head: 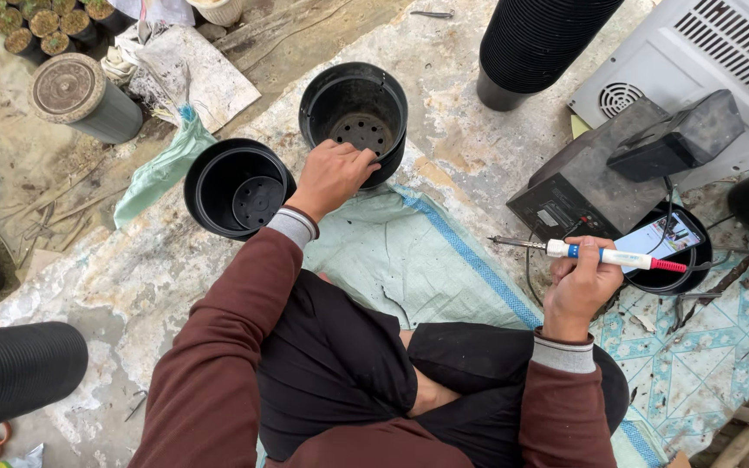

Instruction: The person uses a soldering iron to melt holes into the sides of black plastic pots. They hold each pot with one hand and apply the hot tip with the other, rotating the pot to create multiple holes around its circumference before setting it aside.

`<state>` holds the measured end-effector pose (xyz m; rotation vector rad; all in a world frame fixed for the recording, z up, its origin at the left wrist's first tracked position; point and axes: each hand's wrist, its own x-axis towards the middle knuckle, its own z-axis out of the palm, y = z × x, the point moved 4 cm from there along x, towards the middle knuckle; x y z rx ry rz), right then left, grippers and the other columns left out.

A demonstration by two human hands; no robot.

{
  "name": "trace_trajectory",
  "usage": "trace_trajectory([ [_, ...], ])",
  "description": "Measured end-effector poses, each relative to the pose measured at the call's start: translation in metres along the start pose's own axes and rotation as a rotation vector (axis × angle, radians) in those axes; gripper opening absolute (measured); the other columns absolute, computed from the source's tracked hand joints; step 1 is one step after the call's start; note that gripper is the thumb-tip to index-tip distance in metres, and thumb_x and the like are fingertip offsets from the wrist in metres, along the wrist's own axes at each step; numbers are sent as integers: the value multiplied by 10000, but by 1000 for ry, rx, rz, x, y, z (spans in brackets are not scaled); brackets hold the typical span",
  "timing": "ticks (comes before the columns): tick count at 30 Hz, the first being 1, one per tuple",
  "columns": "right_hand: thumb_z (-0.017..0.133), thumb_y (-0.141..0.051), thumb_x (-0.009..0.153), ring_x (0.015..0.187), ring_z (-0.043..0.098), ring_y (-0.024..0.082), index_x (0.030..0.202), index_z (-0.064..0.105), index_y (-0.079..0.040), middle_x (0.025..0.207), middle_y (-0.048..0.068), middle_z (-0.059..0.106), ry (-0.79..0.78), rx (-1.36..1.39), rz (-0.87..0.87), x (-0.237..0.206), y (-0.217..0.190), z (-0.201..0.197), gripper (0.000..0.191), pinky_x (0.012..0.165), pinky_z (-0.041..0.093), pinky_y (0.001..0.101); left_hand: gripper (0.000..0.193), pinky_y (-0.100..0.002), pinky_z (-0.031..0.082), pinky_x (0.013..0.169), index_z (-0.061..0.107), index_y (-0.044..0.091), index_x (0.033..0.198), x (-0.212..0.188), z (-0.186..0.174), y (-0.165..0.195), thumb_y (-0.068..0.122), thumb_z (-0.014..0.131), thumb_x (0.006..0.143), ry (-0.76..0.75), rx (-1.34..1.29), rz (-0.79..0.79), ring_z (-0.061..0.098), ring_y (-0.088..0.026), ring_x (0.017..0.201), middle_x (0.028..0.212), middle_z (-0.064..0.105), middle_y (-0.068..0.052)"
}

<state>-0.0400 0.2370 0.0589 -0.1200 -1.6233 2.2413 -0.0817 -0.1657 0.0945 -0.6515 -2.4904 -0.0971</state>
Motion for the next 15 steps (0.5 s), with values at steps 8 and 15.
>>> trace_trajectory([
  [8, 549, -119, 1109, 480, 402, 76, 931, 579, -10, 643, 12, 478, -26, -33, -8, 0, 2, 3, 211, 443, 291, 246, 148, -323, 461, 758, 657, 132, 956, 5, -27, 2, 239, 757, 976, 176, -12, -30, 648, -161, 780, 759, 656, 23],
  [15, 545, -111, 1097, 461, 394, 66, 930, 582, -15, 634, 2, 474, -28, -39, -5, -2, 9, 5, 196, 431, 288, 241, 144, -321, 469, 802, 672, 118, 989, 1, -37, 1, 218, 771, 961, 227, -13, -43, 652, -152, 799, 773, 661, 24],
])
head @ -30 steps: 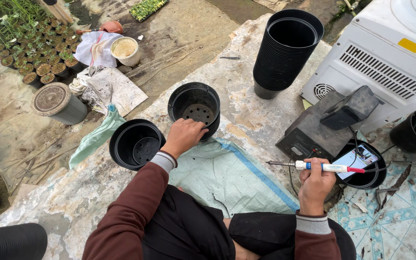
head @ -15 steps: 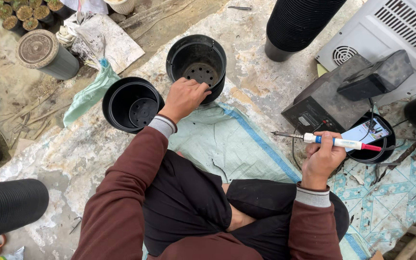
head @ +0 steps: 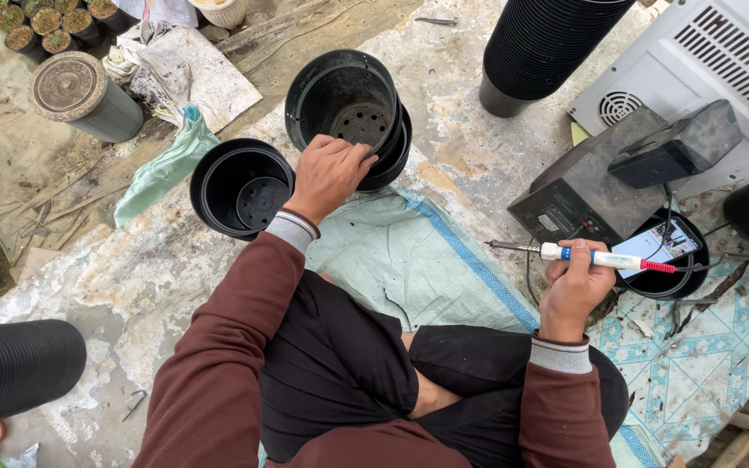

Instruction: The person uses a soldering iron to melt holes into the sides of black plastic pots. They hold each pot with one hand and apply the hot tip with the other, rotating the pot to create multiple holes around its circumference before setting it aside.

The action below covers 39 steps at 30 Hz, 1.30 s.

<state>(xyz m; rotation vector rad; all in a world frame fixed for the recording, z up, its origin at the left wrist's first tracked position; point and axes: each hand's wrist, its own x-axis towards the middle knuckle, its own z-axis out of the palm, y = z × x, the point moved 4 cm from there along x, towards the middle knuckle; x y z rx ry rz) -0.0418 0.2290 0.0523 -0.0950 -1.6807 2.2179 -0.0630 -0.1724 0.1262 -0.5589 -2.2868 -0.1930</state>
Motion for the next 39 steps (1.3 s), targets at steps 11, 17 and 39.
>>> trace_trajectory([
  [11, 510, -137, 1114, 692, 614, 164, 1188, 581, -11, 871, 102, 645, -133, -4, -163, -6, -23, 18, 163, 593, 483, 295, 225, -364, 535, 750, 682, 32, 1032, -15, -46, -1, 199, 788, 925, 430, -276, -554, 681, -217, 806, 866, 719, -83],
  [17, 448, -276, 1155, 1031, 701, 261, 1404, 485, -13, 1153, 187, 694, 68, 131, -358, -20, -31, 37, 365, 915, 561, 373, 231, -315, 559, 748, 672, -27, 1084, -15, -26, 69, 157, 716, 952, 240, -832, -679, 681, -136, 817, 919, 718, -93],
  [39, 564, -43, 1067, 961, 719, 156, 1271, 634, 26, 1055, 159, 751, -317, -337, -316, -29, -35, 39, 227, 829, 557, 273, 504, -433, 506, 946, 675, 66, 1001, -3, 9, 174, 393, 917, 702, -279, -922, 133, 652, -322, 996, 940, 669, -100],
])
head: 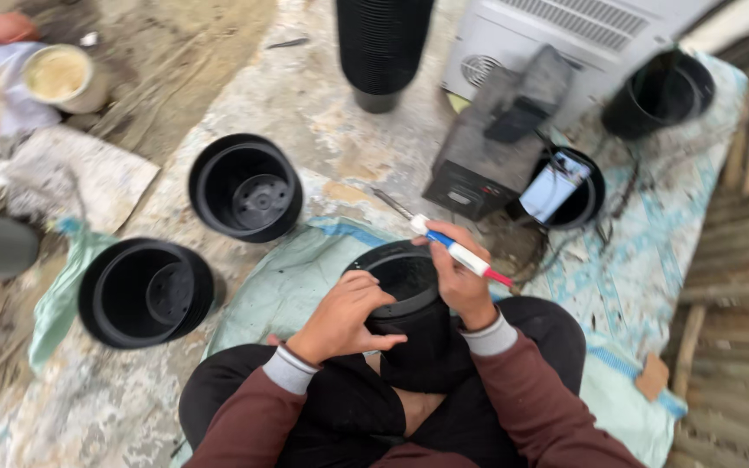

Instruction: The person uses a soldering iron to melt holes into the sides of black plastic pots. They hold each pot with one hand and apply the hot tip with the other, rotating the pot to create multiple holes around its circumference before setting it aside.

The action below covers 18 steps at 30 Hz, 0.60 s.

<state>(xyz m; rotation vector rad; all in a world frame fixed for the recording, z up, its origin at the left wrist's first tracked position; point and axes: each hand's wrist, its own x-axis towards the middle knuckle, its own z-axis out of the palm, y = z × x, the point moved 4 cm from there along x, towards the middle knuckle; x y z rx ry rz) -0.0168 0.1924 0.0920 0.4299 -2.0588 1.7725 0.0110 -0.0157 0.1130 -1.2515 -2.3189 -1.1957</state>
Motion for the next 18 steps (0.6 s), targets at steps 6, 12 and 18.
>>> trace_trajectory([
  [6, 582, -70, 1071, 801, 615, 91, 1219, 644, 0, 871, 43, 655, 117, 115, 221, -2, 30, -4, 175, 736, 501, 246, 456, -452, 458, 910, 669, 71, 973, 0, 10, -5, 425, 816, 725, 167, 21, -144, 618, -323, 937, 924, 646, -109],
  [12, 607, -93, 1045, 736, 620, 68, 1147, 673, -16, 797, 9, 666, 140, 108, 372, -3, 51, -11, 144, 672, 504, 233, 354, -379, 432, 676, 610, 50, 809, -23, 44, -38, 374, 667, 939, 269, -146, -387, 559, -298, 688, 713, 571, -100],
  [18, 636, -127, 1031, 745, 644, 62, 1135, 683, -40, 821, -3, 676, 118, 45, 351, 0, 42, -13, 143, 638, 504, 231, 486, -389, 359, 635, 476, 33, 685, -38, 69, -49, 373, 635, 993, 330, -94, -420, 458, -298, 630, 636, 463, -115],
])
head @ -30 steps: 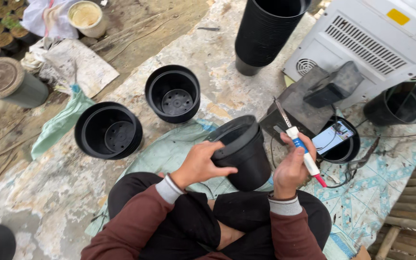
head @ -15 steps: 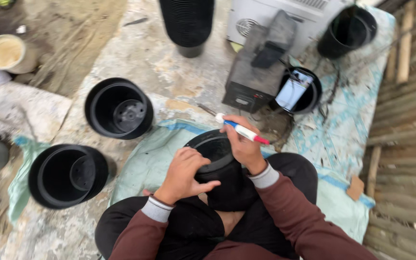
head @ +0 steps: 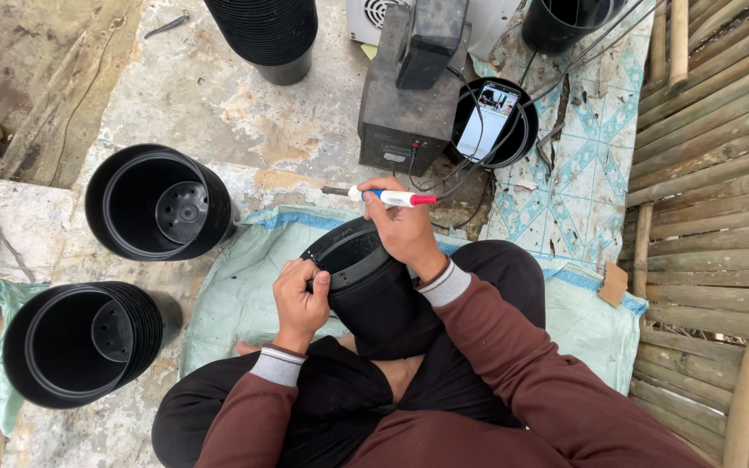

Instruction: The person uses a soldering iron to melt holes into the sides of black plastic pots. They hold each pot with one hand and apply the hot tip with the other, rotating the pot to create multiple holes around its circumference before setting it aside.

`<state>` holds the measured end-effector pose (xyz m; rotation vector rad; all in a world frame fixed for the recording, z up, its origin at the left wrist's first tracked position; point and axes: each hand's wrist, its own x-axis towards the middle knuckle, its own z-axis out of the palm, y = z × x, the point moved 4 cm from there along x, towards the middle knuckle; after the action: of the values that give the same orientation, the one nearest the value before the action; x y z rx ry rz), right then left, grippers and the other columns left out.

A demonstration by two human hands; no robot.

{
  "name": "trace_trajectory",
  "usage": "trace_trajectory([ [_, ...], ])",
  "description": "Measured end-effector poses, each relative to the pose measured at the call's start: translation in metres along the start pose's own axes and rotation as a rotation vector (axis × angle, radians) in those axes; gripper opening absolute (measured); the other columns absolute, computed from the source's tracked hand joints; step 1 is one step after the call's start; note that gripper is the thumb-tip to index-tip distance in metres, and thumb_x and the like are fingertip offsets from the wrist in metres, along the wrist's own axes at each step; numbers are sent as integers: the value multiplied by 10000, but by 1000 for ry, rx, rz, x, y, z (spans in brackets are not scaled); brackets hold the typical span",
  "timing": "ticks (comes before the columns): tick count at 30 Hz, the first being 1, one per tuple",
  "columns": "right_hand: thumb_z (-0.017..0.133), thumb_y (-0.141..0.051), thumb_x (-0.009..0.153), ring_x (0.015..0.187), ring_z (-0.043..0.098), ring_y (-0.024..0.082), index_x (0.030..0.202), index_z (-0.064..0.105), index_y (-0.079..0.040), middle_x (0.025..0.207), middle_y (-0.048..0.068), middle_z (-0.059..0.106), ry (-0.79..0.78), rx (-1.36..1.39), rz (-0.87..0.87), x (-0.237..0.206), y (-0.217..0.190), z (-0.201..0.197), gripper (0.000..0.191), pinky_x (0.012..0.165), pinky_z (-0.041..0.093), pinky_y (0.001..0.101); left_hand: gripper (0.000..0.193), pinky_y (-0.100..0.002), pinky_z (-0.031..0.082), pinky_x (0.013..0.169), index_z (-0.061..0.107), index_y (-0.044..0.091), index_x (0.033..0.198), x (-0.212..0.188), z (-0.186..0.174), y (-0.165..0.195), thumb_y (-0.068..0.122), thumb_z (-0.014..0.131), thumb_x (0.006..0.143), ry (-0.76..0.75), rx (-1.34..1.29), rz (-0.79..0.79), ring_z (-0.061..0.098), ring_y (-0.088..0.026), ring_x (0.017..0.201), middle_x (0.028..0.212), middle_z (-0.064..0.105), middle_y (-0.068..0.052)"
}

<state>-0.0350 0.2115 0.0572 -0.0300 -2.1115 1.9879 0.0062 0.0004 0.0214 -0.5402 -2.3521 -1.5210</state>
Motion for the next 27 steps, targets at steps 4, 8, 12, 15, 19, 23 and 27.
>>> trace_trajectory([
  [4, 662, -155, 998, 640, 663, 72, 1051, 716, -42, 710, 8, 677, -43, -224, -2, 4, -10, -1, 136, 544, 513, 240, 440, -372, 382, 662, 531, 47, 731, -3, 3, 13, 402, 616, 977, -50, -19, -13, 498, -294, 651, 666, 510, -107],
  [8, 670, -170, 995, 588, 646, 74, 1025, 723, -42, 673, 14, 680, -36, -291, -10, 7, -14, 0, 142, 517, 491, 251, 425, -378, 421, 736, 613, 57, 885, 3, -6, 37, 461, 571, 1013, 11, 7, 165, 580, -291, 757, 815, 625, -99],
  [12, 668, -171, 994, 552, 597, 74, 1025, 723, -39, 661, 15, 670, -44, -325, -35, 6, -15, -1, 147, 501, 454, 263, 428, -384, 441, 674, 675, 70, 841, 10, 1, 44, 465, 615, 994, -29, 83, 48, 589, -277, 679, 739, 639, -71],
  [15, 662, -165, 982, 545, 580, 79, 1007, 732, -38, 660, 23, 666, -37, -325, -33, 7, -12, -2, 148, 491, 437, 276, 428, -382, 437, 662, 677, 73, 846, 13, 0, 43, 463, 595, 1001, -29, 66, 82, 587, -271, 670, 731, 624, -60],
  [19, 680, -179, 985, 551, 590, 91, 1003, 732, -41, 669, 28, 674, -2, -359, -33, 9, -7, -2, 149, 508, 449, 284, 473, -384, 452, 733, 628, 64, 878, 9, -2, 35, 474, 544, 1096, 17, -19, 158, 613, -287, 775, 839, 643, -80],
  [23, 670, -182, 989, 569, 620, 91, 1013, 726, -50, 698, 36, 696, -34, -354, -33, 9, -5, -1, 145, 518, 477, 281, 546, -387, 359, 593, 521, 51, 697, 2, 6, 19, 491, 572, 1016, 27, 50, 85, 469, -265, 573, 617, 467, -78],
  [27, 667, -175, 998, 587, 625, 91, 1022, 718, -53, 746, 34, 722, -53, -319, -65, 7, -6, 1, 135, 526, 486, 280, 565, -396, 325, 573, 471, 58, 660, -2, 7, 13, 498, 554, 1005, 19, 51, 61, 425, -260, 541, 588, 416, -75],
])
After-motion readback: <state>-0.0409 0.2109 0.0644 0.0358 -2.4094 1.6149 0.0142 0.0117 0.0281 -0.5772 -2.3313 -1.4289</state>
